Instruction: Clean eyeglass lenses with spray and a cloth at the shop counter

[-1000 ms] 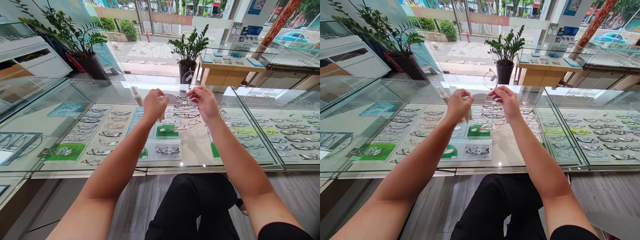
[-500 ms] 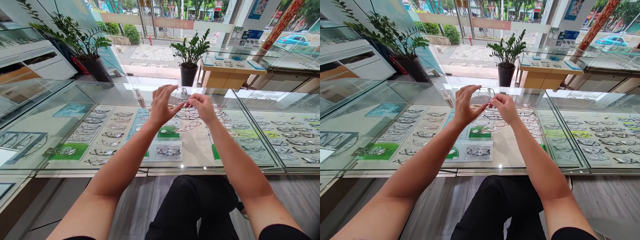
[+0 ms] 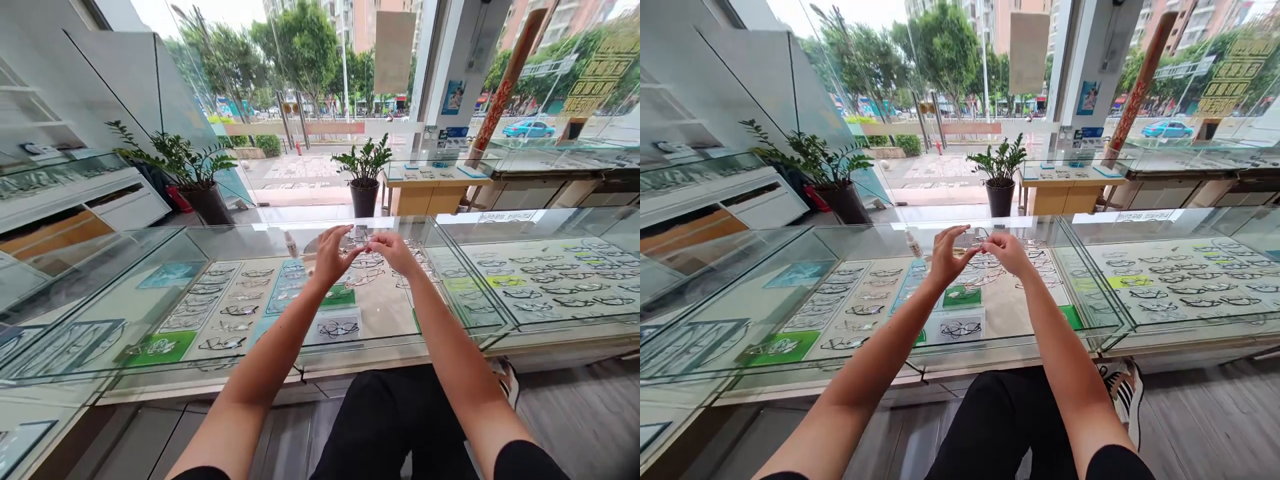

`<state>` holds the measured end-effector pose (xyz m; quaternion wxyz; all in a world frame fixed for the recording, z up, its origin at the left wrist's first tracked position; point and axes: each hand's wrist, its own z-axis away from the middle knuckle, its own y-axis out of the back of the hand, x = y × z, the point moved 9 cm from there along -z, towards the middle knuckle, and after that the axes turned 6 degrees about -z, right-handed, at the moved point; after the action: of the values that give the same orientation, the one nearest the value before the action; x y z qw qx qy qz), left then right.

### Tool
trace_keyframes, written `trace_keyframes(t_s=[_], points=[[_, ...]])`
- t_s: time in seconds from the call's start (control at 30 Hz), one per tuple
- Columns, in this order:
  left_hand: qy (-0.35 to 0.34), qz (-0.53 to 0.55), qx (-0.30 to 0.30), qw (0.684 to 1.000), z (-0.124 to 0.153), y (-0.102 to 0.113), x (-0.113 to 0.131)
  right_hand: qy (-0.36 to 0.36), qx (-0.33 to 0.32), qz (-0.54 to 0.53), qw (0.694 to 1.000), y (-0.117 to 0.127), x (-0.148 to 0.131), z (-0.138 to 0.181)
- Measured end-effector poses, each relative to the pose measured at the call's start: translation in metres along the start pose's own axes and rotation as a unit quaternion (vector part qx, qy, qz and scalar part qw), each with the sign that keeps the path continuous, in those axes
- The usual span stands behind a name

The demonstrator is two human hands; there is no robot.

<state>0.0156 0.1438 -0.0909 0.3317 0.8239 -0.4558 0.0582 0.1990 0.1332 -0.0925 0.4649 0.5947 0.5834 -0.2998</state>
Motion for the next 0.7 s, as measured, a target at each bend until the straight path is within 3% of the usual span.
trace_keyframes(t_s=[0.07, 0.17, 0.3, 0.43, 0.57, 0.7], points=[[0.012, 0.000, 0.019, 1.000, 0.014, 0.010, 0.022, 0.032, 0.050, 0.035, 0.998, 0.010, -0.017, 0.036], [0.070, 0.019, 0.054, 0.996, 0.059, 0.030, 0.053, 0.064, 0.113, 0.087, 0.988, 0.014, -0.038, 0.107], [0.163, 0.068, 0.077, 0.981, 0.141, 0.057, 0.089, 0.039, 0.117, 0.094, 0.988, -0.010, -0.048, 0.193], [0.204, 0.081, 0.080, 0.972, 0.196, 0.083, 0.120, 0.013, 0.113, 0.078, 0.990, -0.037, -0.054, 0.245], [0.203, 0.100, 0.091, 0.970, 0.210, 0.110, 0.143, -0.006, 0.118, 0.086, 0.989, -0.045, -0.069, 0.270], [0.187, 0.126, 0.094, 0.970, 0.199, 0.129, 0.168, 0.015, 0.138, 0.114, 0.984, -0.038, -0.107, 0.281]])
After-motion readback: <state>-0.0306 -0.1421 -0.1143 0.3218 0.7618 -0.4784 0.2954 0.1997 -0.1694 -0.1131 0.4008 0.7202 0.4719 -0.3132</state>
